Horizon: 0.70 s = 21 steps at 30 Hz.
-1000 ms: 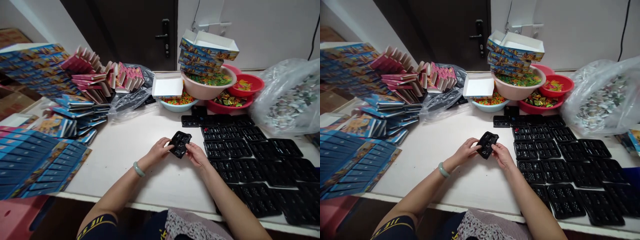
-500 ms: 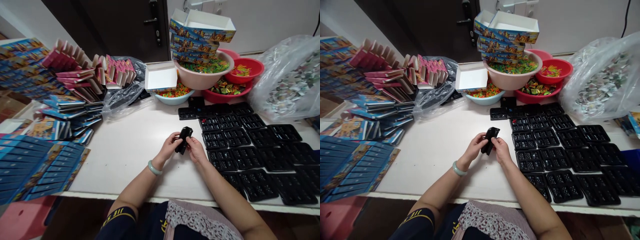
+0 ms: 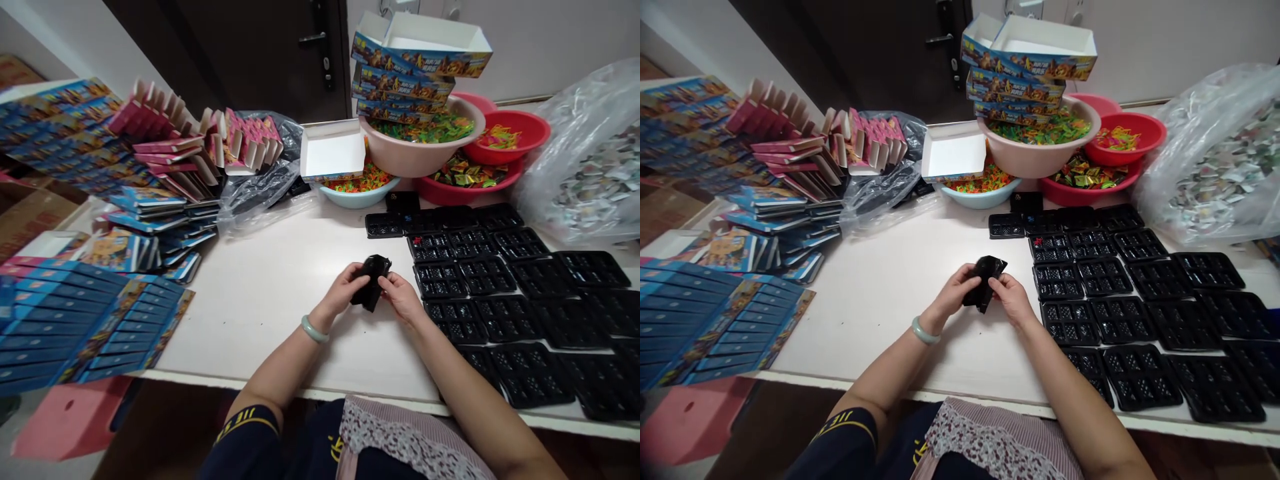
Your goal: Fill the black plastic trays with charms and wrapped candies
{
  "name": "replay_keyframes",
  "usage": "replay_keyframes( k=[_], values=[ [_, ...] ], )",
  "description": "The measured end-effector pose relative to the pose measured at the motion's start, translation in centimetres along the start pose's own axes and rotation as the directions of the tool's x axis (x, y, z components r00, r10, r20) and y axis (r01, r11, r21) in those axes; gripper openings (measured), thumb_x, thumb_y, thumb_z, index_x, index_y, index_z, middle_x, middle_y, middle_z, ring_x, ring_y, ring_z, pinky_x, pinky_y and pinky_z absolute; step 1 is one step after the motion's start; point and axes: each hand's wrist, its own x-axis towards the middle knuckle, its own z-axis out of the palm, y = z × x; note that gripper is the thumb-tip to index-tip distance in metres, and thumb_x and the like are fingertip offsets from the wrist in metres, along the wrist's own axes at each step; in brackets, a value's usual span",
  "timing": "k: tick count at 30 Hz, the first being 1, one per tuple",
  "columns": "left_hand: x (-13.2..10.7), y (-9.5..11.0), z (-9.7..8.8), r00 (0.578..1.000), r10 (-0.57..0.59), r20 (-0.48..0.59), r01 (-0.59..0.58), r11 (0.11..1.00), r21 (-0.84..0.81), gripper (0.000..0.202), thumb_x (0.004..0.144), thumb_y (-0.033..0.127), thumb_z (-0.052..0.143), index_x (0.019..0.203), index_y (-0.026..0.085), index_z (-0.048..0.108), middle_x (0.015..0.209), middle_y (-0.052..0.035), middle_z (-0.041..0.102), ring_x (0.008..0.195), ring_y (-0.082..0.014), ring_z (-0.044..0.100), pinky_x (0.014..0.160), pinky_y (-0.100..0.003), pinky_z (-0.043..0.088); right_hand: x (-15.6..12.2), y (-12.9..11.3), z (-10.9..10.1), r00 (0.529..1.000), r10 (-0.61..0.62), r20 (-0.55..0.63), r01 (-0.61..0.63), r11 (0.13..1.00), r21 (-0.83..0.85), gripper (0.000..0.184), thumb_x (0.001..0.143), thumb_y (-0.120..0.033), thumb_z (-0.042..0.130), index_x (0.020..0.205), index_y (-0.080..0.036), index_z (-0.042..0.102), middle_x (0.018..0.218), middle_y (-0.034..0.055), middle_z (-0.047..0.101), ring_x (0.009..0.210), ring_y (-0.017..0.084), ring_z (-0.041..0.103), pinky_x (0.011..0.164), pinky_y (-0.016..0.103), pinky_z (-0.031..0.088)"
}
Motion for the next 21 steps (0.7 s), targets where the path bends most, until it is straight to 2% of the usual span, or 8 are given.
replay_keyframes(
  k=[3,5,9,13,15,17,19,21],
  values=[
    [0.1,1.0,-2.1,0.961,-0.075,-0.268,0.018,0.978,-0.209,0.034,0.072,0.039,0.070,0.094,0.019,0.053,0.086,0.0000,0.062,0.077,-0.0145,0.060,0.072,-0.029,0.050,0.3,0.0,-1.1,0.996,-0.040,-0.077,0.042,0.999,0.026,0.043,0.053,-0.050,0.080,0.061,-0.019,0.051,0.053,-0.0072,0.052,0.049,0.007,0.044,0.048,0.020,0.036],
    [-0.3,1.8,-3.5,0.928,-0.096,-0.361,-0.015,0.956,-0.293,0.038,0.071,0.039,0.071,0.097,0.019,0.051,0.088,-0.0002,0.062,0.076,-0.0147,0.060,0.070,-0.029,0.050,1.0,0.2,-1.8,0.982,-0.030,-0.184,0.048,0.994,0.096,0.043,0.053,-0.049,0.081,0.062,-0.019,0.052,0.054,-0.0067,0.054,0.049,0.007,0.045,0.046,0.020,0.037],
    [-1.9,2.6,-4.3,0.955,-0.112,-0.274,0.021,0.948,-0.317,0.035,0.075,0.044,0.065,0.096,0.017,0.056,0.088,-0.0021,0.062,0.080,-0.0161,0.060,0.071,-0.029,0.050,2.1,1.0,-2.6,0.950,0.077,-0.301,0.001,0.967,0.253,0.032,0.057,-0.037,0.082,0.069,-0.020,0.057,0.062,-0.0029,0.061,0.056,0.011,0.055,0.052,0.023,0.047],
    [-3.6,1.9,-2.6,0.973,-0.035,-0.227,0.004,0.991,-0.137,0.028,0.078,0.037,0.064,0.098,0.018,0.062,0.098,-0.0038,0.065,0.093,-0.0186,0.059,0.082,-0.030,0.047,0.3,1.4,-2.3,0.966,0.169,-0.195,-0.125,0.967,0.220,0.029,0.058,-0.033,0.082,0.072,-0.021,0.059,0.076,0.0005,0.066,0.072,0.015,0.062,0.064,0.028,0.053],
    [-4.1,1.3,-1.4,0.989,0.055,-0.138,-0.053,0.998,0.018,0.026,0.078,0.034,0.065,0.099,0.019,0.065,0.113,-0.0071,0.063,0.108,-0.0223,0.056,0.089,-0.033,0.045,-1.2,1.2,-1.8,0.984,0.103,-0.144,-0.092,0.992,0.082,0.032,0.058,-0.037,0.081,0.078,-0.021,0.062,0.082,0.0008,0.065,0.077,0.015,0.061,0.065,0.028,0.052],
    [-4.4,0.7,-0.3,0.989,0.143,-0.049,-0.135,0.981,0.137,0.023,0.080,0.033,0.064,0.099,0.020,0.067,0.124,-0.0096,0.058,0.118,-0.0248,0.051,0.090,-0.034,0.045,-2.5,0.7,-1.2,0.992,-0.040,-0.119,0.032,0.997,-0.068,0.034,0.060,-0.042,0.078,0.082,-0.021,0.062,0.081,0.0000,0.063,0.074,0.014,0.058,0.062,0.026,0.049],
    [-4.4,0.3,0.5,0.979,0.205,-0.018,-0.197,0.958,0.210,0.022,0.083,0.032,0.061,0.101,0.021,0.066,0.128,-0.0111,0.056,0.121,-0.0254,0.050,0.088,-0.035,0.047,-3.2,0.1,-0.9,0.979,-0.153,-0.133,0.132,0.979,-0.154,0.035,0.062,-0.046,0.075,0.080,-0.020,0.061,0.077,-0.0008,0.061,0.069,0.013,0.055,0.060,0.025,0.046],
    [-4.3,0.1,1.0,0.963,0.270,-0.008,-0.256,0.922,0.290,0.022,0.085,0.031,0.059,0.103,0.022,0.066,0.128,-0.0114,0.055,0.120,-0.0247,0.050,0.092,-0.038,0.046,-3.6,-0.2,-1.0,0.966,-0.200,-0.165,0.166,0.966,-0.197,0.034,0.064,-0.048,0.073,0.079,-0.020,0.061,0.074,-0.0012,0.060,0.066,0.012,0.053,0.060,0.025,0.045]
  ],
)
